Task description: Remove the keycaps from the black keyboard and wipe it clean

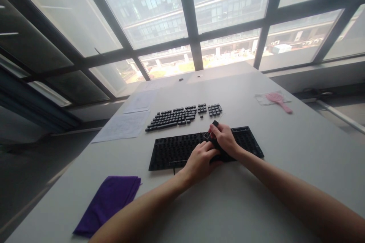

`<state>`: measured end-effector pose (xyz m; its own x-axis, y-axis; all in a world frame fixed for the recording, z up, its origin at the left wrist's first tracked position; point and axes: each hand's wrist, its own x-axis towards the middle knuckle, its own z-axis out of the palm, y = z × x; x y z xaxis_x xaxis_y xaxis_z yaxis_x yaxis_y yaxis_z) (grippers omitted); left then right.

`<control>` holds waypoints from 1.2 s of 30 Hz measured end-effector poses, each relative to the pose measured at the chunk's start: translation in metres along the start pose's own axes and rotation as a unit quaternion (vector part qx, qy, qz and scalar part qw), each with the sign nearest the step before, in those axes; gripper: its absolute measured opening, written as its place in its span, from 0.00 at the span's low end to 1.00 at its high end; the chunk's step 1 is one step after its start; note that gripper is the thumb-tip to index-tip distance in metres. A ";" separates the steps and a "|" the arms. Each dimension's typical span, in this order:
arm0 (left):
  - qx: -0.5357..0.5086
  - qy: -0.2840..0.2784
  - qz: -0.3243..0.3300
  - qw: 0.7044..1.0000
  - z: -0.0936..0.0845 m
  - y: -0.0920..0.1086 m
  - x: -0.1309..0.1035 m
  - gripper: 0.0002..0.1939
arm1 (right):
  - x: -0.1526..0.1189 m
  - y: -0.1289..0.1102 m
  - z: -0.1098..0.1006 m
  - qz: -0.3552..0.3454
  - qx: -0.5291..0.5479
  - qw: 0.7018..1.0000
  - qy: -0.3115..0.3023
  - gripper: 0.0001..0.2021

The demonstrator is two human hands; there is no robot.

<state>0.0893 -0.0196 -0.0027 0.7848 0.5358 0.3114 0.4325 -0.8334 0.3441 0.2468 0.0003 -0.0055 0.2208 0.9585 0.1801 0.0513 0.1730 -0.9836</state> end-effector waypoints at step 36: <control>-0.031 0.043 -0.039 0.998 0.013 0.000 -0.002 0.11 | 0.001 -0.001 -0.001 -0.012 -0.016 1.000 -0.014 0.20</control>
<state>0.0934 -0.0225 -0.0154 0.7076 0.6108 0.3554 0.4609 -0.7801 0.4231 0.2480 0.0008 -0.0048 0.1926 0.9600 0.2032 0.0882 0.1893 -0.9780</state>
